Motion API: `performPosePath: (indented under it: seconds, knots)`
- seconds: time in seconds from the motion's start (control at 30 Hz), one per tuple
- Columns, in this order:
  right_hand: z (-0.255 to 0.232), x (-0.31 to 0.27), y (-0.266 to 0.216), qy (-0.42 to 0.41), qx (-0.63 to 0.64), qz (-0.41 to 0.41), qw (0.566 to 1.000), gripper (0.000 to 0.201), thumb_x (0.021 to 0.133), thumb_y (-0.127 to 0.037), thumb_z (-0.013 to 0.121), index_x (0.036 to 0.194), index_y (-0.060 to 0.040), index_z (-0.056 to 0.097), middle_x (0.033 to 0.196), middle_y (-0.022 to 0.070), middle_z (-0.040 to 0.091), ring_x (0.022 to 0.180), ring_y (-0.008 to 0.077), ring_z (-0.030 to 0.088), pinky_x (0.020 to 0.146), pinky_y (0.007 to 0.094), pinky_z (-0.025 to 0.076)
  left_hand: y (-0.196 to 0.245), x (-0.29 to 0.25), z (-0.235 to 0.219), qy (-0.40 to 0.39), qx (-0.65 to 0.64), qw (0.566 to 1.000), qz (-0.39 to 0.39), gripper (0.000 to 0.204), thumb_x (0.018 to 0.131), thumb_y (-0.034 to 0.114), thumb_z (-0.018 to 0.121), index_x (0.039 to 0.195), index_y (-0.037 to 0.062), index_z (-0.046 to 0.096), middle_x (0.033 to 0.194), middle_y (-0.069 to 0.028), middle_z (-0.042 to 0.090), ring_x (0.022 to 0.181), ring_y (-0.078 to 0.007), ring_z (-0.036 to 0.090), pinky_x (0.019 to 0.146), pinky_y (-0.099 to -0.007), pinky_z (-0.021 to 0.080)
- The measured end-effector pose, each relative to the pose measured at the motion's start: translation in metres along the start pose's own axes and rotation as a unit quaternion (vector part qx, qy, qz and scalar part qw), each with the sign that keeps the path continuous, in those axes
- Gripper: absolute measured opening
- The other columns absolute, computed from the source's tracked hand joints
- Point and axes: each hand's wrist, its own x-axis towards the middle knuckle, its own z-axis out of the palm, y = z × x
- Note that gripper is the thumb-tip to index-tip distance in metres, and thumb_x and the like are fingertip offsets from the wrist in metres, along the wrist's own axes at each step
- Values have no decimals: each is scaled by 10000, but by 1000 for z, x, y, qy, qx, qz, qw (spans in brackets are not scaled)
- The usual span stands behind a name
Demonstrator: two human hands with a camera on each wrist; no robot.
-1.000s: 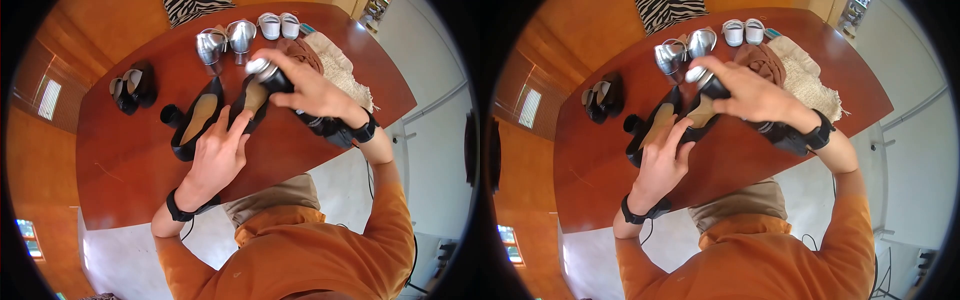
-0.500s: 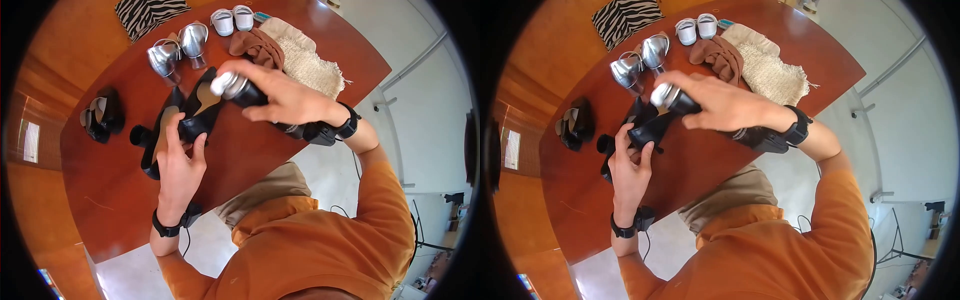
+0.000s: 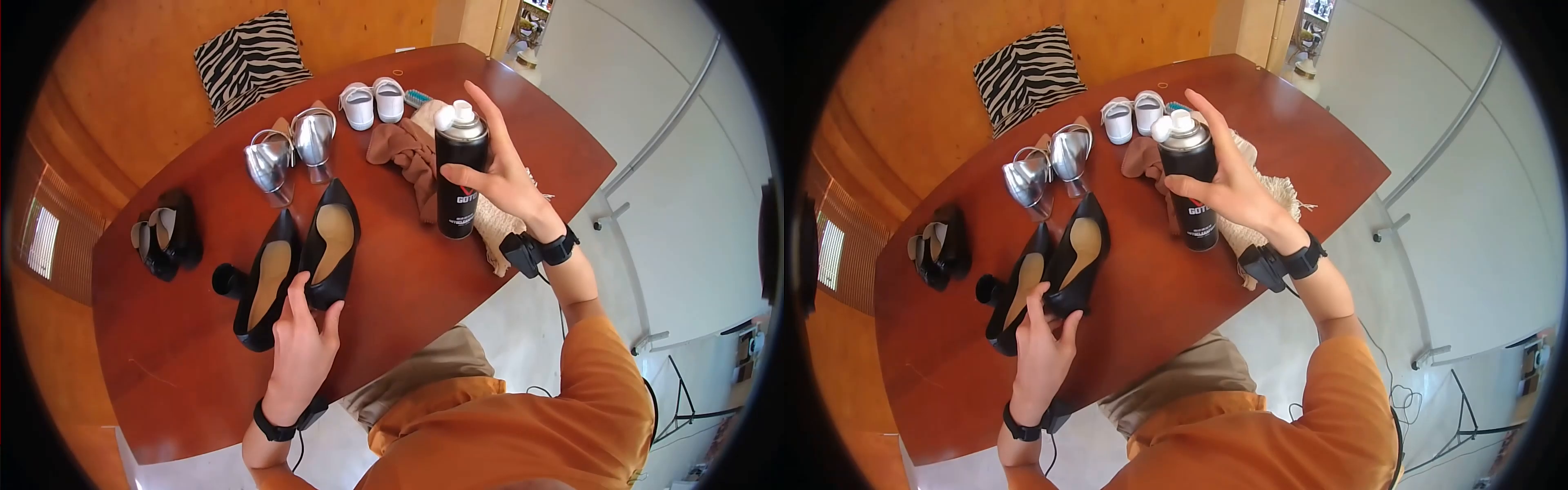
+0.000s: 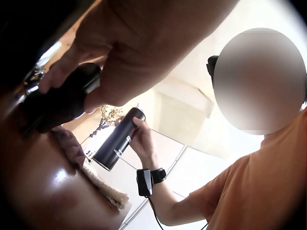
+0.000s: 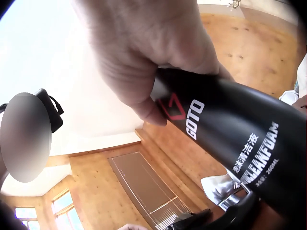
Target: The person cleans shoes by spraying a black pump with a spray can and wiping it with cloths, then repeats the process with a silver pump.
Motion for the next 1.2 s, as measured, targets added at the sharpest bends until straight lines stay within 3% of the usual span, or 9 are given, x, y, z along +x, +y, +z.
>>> performPosePath:
  seconds: [0.23, 0.3, 0.4, 0.47, 0.63, 0.77, 0.87, 0.93, 1.2]
  knots:
    - [2, -2, 2, -13, 68, -25, 997, 924, 708, -25, 727, 1445, -111, 175, 1310, 95, 359, 1204, 214, 394, 1013, 359, 334, 4, 0, -7, -10, 46, 998, 40, 644, 791, 7, 667, 1327, -21, 311, 809, -188, 650, 759, -266, 677, 666, -311, 534]
    - [-2, -2, 3, -8, 64, -19, 998, 918, 707, -8, 724, 1441, -108, 182, 1278, 92, 394, 1147, 209, 444, 980, 356, 373, 9, -1, -12, -32, 28, 999, 9, 659, 767, 57, 690, 1305, -44, 322, 1022, -315, 558, 838, -448, 596, 679, -414, 514]
    - [-19, 8, 17, 51, -8, -99, 994, 863, 713, 17, 714, 1417, -89, 226, 1154, 109, 527, 936, 197, 591, 830, 340, 491, 12, -3, -22, -29, 72, 996, 34, 661, 756, 66, 700, 1301, -31, 340, 1054, -310, 551, 857, -453, 589, 690, -414, 514]
    - [-40, 14, 14, 93, 53, -40, 993, 873, 700, -37, 746, 1402, -25, 228, 1174, 109, 526, 1097, 204, 504, 967, 343, 387, 21, -5, -35, -7, 100, 994, 41, 609, 757, 87, 703, 1273, -18, 397, 1071, -267, 569, 828, -408, 608, 678, -397, 514]
    - [-100, 27, 26, 198, -47, 7, 979, 764, 715, -60, 732, 1337, 60, 305, 1051, 134, 580, 971, 194, 578, 836, 314, 475, 23, -1, -83, 164, 166, 972, -8, 366, 849, 92, 621, 1198, 19, 539, 797, -116, 644, 724, -170, 624, 694, -278, 471]
    - [-137, 36, 57, 231, -91, 33, 968, 630, 703, -54, 729, 1247, 42, 425, 1021, 115, 600, 958, 193, 581, 833, 319, 474, -30, 13, -113, 199, 181, 962, -48, 396, 810, 108, 661, 1172, 1, 542, 1008, -186, 620, 901, -307, 609, 792, -374, 462]
    - [-161, 33, 87, 275, -54, 71, 957, 646, 670, -20, 721, 1251, 18, 440, 1049, 101, 597, 966, 206, 573, 867, 337, 452, -74, 17, -114, 135, 221, 966, -8, 526, 775, 103, 691, 1248, 16, 477, 1188, -203, 542, 1122, -337, 514, 936, -388, 404]
    - [-180, 30, 115, 266, 22, 68, 961, 699, 649, 45, 689, 1292, 7, 415, 1089, 101, 575, 1022, 203, 542, 893, 328, 434, -85, 18, -109, 66, 203, 972, -100, 665, 725, 63, 715, 1310, 31, 401, 1334, -198, 422, 1249, -344, 397, 1028, -396, 327]
    - [-189, 20, 123, 227, 180, 39, 956, 690, 650, 160, 604, 1294, -14, 429, 1089, 45, 548, 1007, 173, 531, 920, 317, 412, -113, 19, -92, 12, 153, 980, -129, 702, 689, -34, 695, 1317, 18, 387, 1303, -189, 445, 1227, -343, 420, 1019, -388, 334]
